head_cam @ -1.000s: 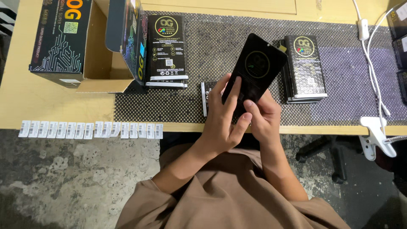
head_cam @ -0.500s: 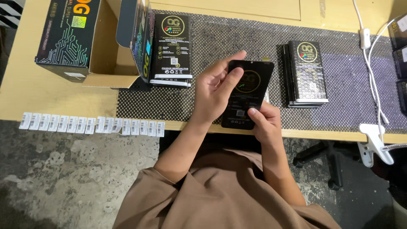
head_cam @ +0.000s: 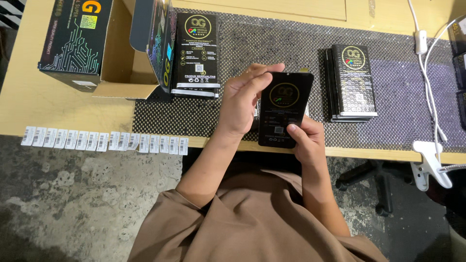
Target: The person removes phone screens from their packaging boxes by hand, peels off the clear protective plastic films, and places the components into new boxes on a workstation.
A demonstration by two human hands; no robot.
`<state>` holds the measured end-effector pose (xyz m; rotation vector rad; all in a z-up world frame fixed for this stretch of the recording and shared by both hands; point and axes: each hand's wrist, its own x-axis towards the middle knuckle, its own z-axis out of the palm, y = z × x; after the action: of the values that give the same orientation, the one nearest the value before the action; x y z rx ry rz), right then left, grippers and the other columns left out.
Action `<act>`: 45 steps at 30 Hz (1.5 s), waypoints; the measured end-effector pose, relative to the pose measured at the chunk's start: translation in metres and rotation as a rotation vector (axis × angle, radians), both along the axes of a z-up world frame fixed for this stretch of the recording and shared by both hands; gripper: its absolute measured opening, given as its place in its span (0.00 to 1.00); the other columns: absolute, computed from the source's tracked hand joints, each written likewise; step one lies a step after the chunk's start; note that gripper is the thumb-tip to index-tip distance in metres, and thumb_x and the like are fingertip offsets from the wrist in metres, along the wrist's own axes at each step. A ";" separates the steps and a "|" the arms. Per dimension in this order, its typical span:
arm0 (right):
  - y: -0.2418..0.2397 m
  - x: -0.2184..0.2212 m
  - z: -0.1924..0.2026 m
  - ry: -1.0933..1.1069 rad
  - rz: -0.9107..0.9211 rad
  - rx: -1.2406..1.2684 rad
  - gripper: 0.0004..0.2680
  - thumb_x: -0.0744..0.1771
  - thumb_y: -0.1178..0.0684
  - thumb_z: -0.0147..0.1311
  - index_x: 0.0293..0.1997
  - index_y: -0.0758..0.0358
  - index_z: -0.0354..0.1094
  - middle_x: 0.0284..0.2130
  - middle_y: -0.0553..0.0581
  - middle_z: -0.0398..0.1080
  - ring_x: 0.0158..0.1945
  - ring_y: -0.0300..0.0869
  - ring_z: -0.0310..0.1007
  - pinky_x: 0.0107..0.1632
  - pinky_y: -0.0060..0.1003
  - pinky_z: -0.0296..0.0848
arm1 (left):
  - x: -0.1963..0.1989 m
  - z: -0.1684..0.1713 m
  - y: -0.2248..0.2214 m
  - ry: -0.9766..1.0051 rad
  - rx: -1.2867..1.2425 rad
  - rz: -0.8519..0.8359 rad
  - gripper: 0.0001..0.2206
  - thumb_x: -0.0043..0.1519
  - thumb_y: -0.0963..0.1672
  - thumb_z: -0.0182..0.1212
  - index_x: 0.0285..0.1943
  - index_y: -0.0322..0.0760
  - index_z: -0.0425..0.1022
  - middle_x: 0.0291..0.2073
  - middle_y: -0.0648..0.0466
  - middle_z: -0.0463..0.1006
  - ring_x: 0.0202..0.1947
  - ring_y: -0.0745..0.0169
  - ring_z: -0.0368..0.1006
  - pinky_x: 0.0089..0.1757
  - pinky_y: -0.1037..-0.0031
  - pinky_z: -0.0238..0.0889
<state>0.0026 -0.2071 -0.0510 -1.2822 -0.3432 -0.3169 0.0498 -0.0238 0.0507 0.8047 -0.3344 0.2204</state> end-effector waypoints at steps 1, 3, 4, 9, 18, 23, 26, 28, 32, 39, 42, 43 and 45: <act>0.002 -0.001 0.005 -0.005 -0.006 -0.033 0.05 0.64 0.60 0.57 0.28 0.72 0.73 0.28 0.60 0.69 0.33 0.37 0.65 0.35 0.34 0.64 | 0.000 -0.003 0.001 0.032 -0.036 -0.047 0.08 0.67 0.39 0.61 0.50 0.40 0.83 0.46 0.44 0.83 0.47 0.67 0.74 0.50 0.76 0.67; 0.003 -0.003 0.011 -0.010 -0.013 -0.066 0.05 0.64 0.60 0.58 0.28 0.71 0.73 0.27 0.59 0.68 0.32 0.37 0.64 0.35 0.34 0.63 | 0.002 -0.006 0.004 0.065 -0.073 -0.094 0.08 0.67 0.39 0.59 0.50 0.39 0.83 0.47 0.43 0.82 0.44 0.67 0.74 0.47 0.77 0.69; 0.002 -0.003 0.010 -0.006 -0.017 -0.067 0.05 0.63 0.60 0.58 0.28 0.72 0.73 0.27 0.59 0.68 0.32 0.38 0.65 0.35 0.35 0.63 | 0.003 -0.006 0.006 0.071 -0.044 -0.149 0.10 0.69 0.43 0.56 0.54 0.42 0.83 0.48 0.44 0.82 0.40 0.67 0.71 0.46 0.79 0.64; -0.001 -0.001 0.010 0.014 -0.058 -0.081 0.05 0.64 0.59 0.58 0.30 0.73 0.73 0.28 0.60 0.69 0.34 0.39 0.67 0.36 0.35 0.64 | -0.008 -0.001 0.011 0.022 0.114 -0.194 0.23 0.73 0.53 0.48 0.72 0.39 0.69 0.57 0.42 0.78 0.48 0.59 0.72 0.52 0.70 0.64; 0.026 0.006 0.085 -0.208 -0.228 -0.430 0.08 0.70 0.59 0.53 0.50 0.73 0.74 0.45 0.66 0.70 0.44 0.43 0.67 0.44 0.42 0.68 | -0.056 0.001 -0.006 -0.215 0.748 0.215 0.29 0.71 0.53 0.46 0.79 0.36 0.52 0.66 0.40 0.53 0.64 0.40 0.56 0.65 0.50 0.53; 0.054 -0.006 0.108 -0.368 -0.201 -0.670 0.18 0.71 0.57 0.51 0.69 0.73 0.59 0.52 0.73 0.67 0.47 0.55 0.73 0.47 0.47 0.75 | -0.037 -0.033 -0.019 -0.152 0.498 0.092 0.31 0.72 0.55 0.43 0.81 0.36 0.49 0.65 0.36 0.53 0.63 0.44 0.55 0.62 0.44 0.56; 0.056 -0.014 0.115 -0.369 -0.192 -0.690 0.20 0.69 0.57 0.56 0.69 0.73 0.60 0.53 0.72 0.68 0.47 0.57 0.74 0.44 0.48 0.74 | -0.029 -0.045 -0.016 -0.060 0.236 -0.069 0.30 0.70 0.57 0.45 0.73 0.34 0.59 0.59 0.39 0.66 0.57 0.48 0.66 0.58 0.54 0.62; 0.056 -0.022 0.117 -0.354 -0.175 -0.678 0.18 0.67 0.60 0.59 0.65 0.73 0.64 0.49 0.69 0.72 0.45 0.57 0.76 0.44 0.47 0.75 | -0.025 -0.052 -0.014 0.010 0.080 -0.180 0.28 0.69 0.55 0.49 0.70 0.33 0.60 0.59 0.34 0.68 0.55 0.43 0.71 0.52 0.54 0.69; 0.053 -0.040 0.110 -0.385 -0.132 -0.653 0.13 0.62 0.63 0.64 0.52 0.71 0.75 0.43 0.64 0.78 0.47 0.60 0.79 0.50 0.50 0.76 | -0.022 -0.051 -0.006 0.155 -0.268 -0.402 0.26 0.62 0.48 0.55 0.68 0.35 0.57 0.60 0.25 0.69 0.54 0.29 0.75 0.37 0.57 0.80; 0.059 -0.049 0.093 -0.581 -0.058 -0.665 0.07 0.63 0.65 0.62 0.42 0.64 0.79 0.46 0.64 0.77 0.48 0.61 0.78 0.43 0.44 0.78 | -0.033 -0.036 0.007 0.139 -0.340 -0.495 0.30 0.54 0.41 0.55 0.69 0.38 0.57 0.59 0.22 0.71 0.58 0.27 0.72 0.58 0.40 0.66; 0.059 -0.053 0.089 -0.587 -0.018 -0.637 0.08 0.64 0.68 0.56 0.41 0.62 0.79 0.46 0.66 0.77 0.48 0.62 0.78 0.44 0.44 0.79 | -0.042 -0.034 0.013 0.111 -0.328 -0.505 0.33 0.49 0.38 0.55 0.69 0.38 0.56 0.59 0.26 0.71 0.61 0.29 0.71 0.61 0.39 0.62; 0.057 -0.055 0.086 -0.565 0.006 -0.619 0.08 0.64 0.68 0.56 0.40 0.63 0.79 0.46 0.67 0.78 0.48 0.64 0.79 0.45 0.48 0.79 | -0.045 -0.035 0.016 0.099 -0.289 -0.529 0.35 0.49 0.37 0.53 0.71 0.36 0.54 0.59 0.24 0.70 0.60 0.27 0.70 0.61 0.39 0.62; 0.053 -0.061 0.084 -0.547 0.033 -0.604 0.08 0.64 0.69 0.55 0.40 0.64 0.79 0.46 0.68 0.78 0.47 0.65 0.79 0.45 0.53 0.79 | -0.053 -0.037 0.021 0.083 -0.252 -0.550 0.37 0.48 0.36 0.52 0.73 0.35 0.52 0.59 0.23 0.68 0.60 0.24 0.70 0.61 0.40 0.63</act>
<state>-0.0587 -0.1541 0.0327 -1.7672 -0.9784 -0.5640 -0.0030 -0.0029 0.0140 0.4478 -0.4274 -0.2820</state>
